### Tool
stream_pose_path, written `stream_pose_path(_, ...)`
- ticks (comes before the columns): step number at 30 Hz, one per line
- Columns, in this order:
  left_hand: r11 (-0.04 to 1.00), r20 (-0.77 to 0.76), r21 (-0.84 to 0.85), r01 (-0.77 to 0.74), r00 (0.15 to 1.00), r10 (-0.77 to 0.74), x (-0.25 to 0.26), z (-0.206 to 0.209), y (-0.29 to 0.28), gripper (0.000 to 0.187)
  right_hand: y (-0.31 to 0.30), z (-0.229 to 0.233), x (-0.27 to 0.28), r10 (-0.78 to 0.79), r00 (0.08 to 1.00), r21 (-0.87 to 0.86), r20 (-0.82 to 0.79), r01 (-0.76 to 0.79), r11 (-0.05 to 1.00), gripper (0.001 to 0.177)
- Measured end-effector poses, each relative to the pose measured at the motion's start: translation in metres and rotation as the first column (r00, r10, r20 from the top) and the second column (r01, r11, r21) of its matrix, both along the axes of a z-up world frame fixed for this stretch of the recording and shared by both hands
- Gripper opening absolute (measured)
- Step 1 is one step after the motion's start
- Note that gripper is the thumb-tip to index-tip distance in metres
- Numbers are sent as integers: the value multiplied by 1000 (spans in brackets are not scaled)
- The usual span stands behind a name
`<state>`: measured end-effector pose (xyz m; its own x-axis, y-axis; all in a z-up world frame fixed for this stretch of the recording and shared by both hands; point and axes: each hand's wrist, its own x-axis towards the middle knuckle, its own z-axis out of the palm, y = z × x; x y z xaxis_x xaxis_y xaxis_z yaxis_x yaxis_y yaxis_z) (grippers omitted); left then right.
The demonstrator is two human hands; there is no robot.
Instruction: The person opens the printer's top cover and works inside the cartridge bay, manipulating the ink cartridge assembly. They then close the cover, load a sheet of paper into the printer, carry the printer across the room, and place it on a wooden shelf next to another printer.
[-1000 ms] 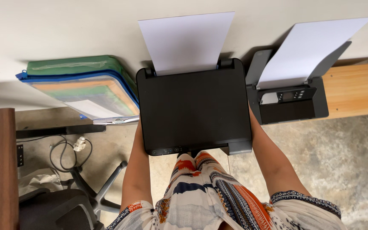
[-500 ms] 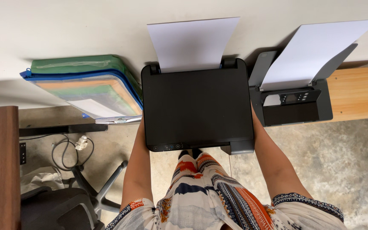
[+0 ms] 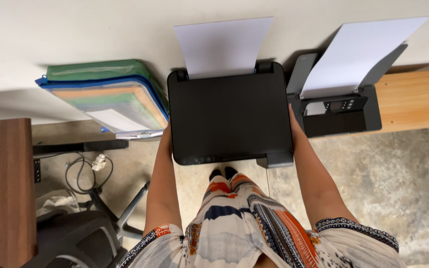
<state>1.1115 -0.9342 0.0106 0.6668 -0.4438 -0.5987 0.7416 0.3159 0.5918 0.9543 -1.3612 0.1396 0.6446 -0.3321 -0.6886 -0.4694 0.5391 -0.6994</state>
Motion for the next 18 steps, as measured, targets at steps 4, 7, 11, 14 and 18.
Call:
stream_pose_path(4, 987, 234, 142, -71, 972, 37, -19, 40, 24, 70, 14, 41, -27, 84, 996, -266, 35, -72, 961, 80)
stream_pose_path(7, 872, 505, 461, -166, 857, -104, -53, 80, 34, 68, 41, 66, -48, 335, 930, -938, -154, -244, 247, 92)
stream_pose_path(11, 296, 529, 809, -508, 411, -742, -98, 122, 20, 72, 96, 70, -71, 140, 790, -767, -597, -510, -390, 76)
stream_pose_path(14, 270, 485, 767, -583, 250, -838, -125, 131, 8, 72, 121, 55, -82, 226, 802, -793, -552, -422, -440, 74)
stream_pose_path(18, 266, 442, 824, -500, 273, -854, -137, 122, 4, 73, 123, 43, -85, 224, 754, -771, -617, -522, -365, 77)
